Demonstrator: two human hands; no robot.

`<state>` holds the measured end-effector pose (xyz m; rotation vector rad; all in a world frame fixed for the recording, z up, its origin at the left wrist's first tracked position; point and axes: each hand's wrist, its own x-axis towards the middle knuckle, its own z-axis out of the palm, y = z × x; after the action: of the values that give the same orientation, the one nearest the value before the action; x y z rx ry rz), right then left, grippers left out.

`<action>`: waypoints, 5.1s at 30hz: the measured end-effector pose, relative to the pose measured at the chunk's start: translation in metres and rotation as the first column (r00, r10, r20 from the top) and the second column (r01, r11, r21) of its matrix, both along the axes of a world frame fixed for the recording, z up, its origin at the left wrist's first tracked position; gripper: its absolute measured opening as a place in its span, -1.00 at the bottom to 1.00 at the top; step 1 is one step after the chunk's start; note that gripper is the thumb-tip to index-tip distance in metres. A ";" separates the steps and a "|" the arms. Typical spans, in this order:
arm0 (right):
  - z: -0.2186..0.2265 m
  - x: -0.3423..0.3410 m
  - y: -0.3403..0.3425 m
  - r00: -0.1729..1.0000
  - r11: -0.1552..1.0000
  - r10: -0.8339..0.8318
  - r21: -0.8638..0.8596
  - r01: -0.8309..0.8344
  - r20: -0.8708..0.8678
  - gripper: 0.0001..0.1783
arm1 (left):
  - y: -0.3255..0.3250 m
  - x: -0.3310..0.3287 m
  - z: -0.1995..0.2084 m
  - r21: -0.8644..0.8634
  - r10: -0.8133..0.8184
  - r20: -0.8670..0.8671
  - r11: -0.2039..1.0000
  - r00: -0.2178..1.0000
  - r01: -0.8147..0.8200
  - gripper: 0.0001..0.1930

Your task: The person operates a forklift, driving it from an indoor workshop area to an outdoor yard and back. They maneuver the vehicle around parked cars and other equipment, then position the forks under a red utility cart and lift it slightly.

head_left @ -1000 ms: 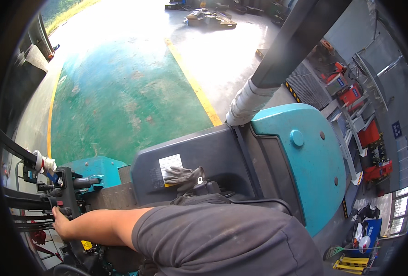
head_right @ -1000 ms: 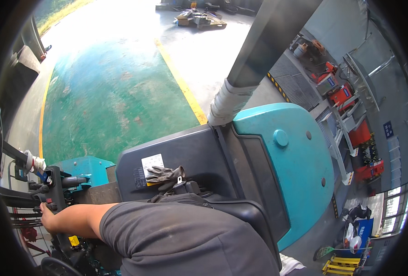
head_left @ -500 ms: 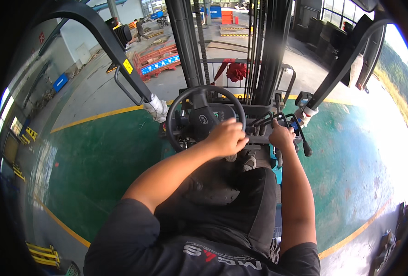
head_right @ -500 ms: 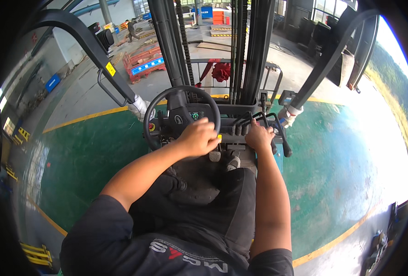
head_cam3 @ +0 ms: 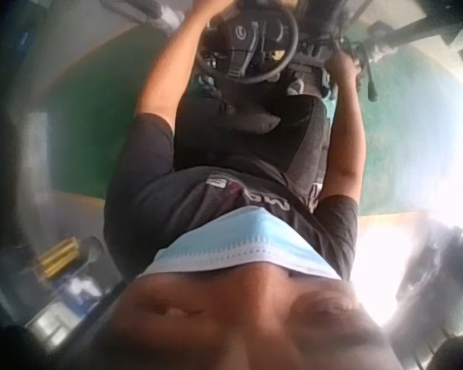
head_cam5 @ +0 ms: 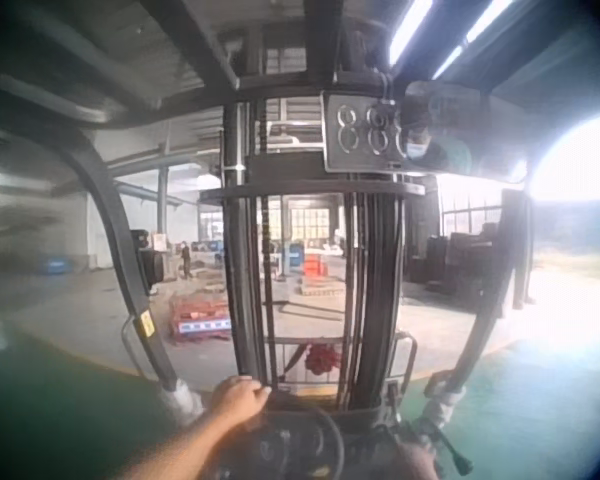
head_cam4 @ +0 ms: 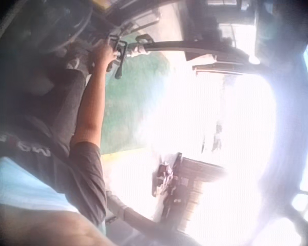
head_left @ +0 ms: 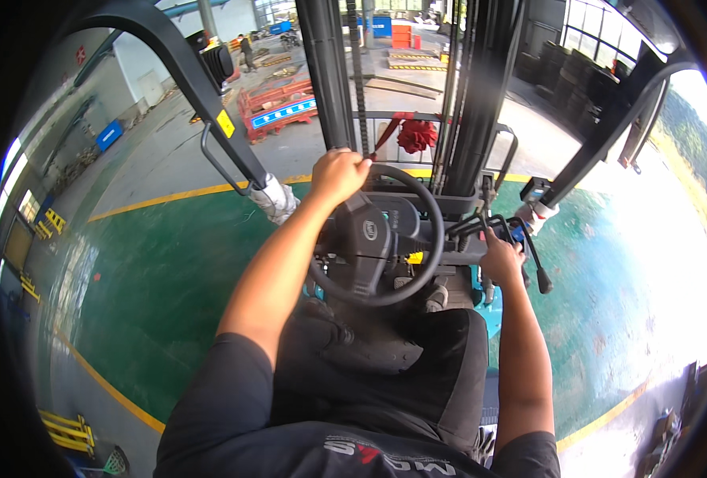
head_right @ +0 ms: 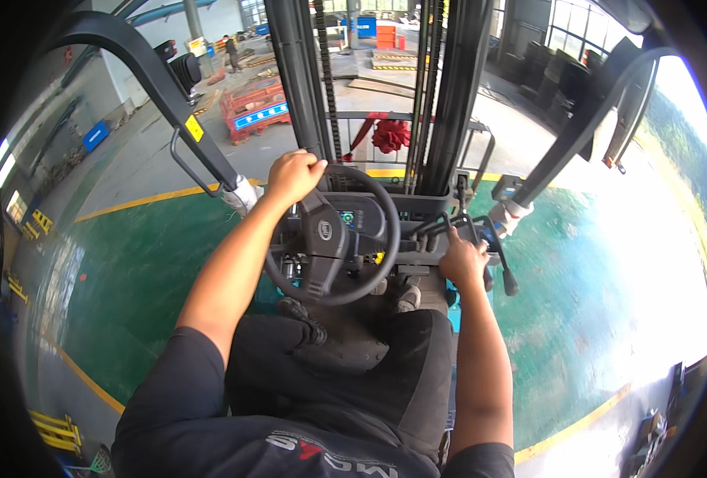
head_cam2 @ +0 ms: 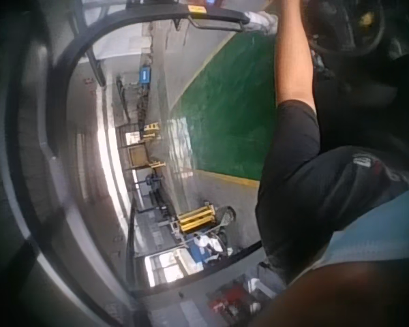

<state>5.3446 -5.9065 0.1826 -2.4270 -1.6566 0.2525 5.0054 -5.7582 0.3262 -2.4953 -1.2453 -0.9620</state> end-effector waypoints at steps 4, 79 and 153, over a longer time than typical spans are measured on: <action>0.001 -0.001 -0.002 1.000 1.000 0.022 -0.015 -0.022 -0.021 -0.09 | 0.002 0.002 -0.007 0.048 0.180 -0.295 0.984 0.938 -0.173 -0.65; -0.050 0.038 -0.059 0.929 0.956 0.253 -0.077 -0.283 -0.270 -0.27 | -0.130 0.123 -0.093 -0.142 -0.391 -0.081 0.915 0.917 0.378 -0.75; 0.346 0.060 -0.984 0.878 0.887 -0.006 0.407 -0.217 0.479 -0.33 | -1.094 0.060 0.297 0.274 -0.047 0.208 0.962 0.977 -0.013 -0.74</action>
<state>5.4051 -6.8909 0.5286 -2.1320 -1.7764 -0.6956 5.0650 -6.8523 0.6231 -2.2381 -1.0603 -1.3367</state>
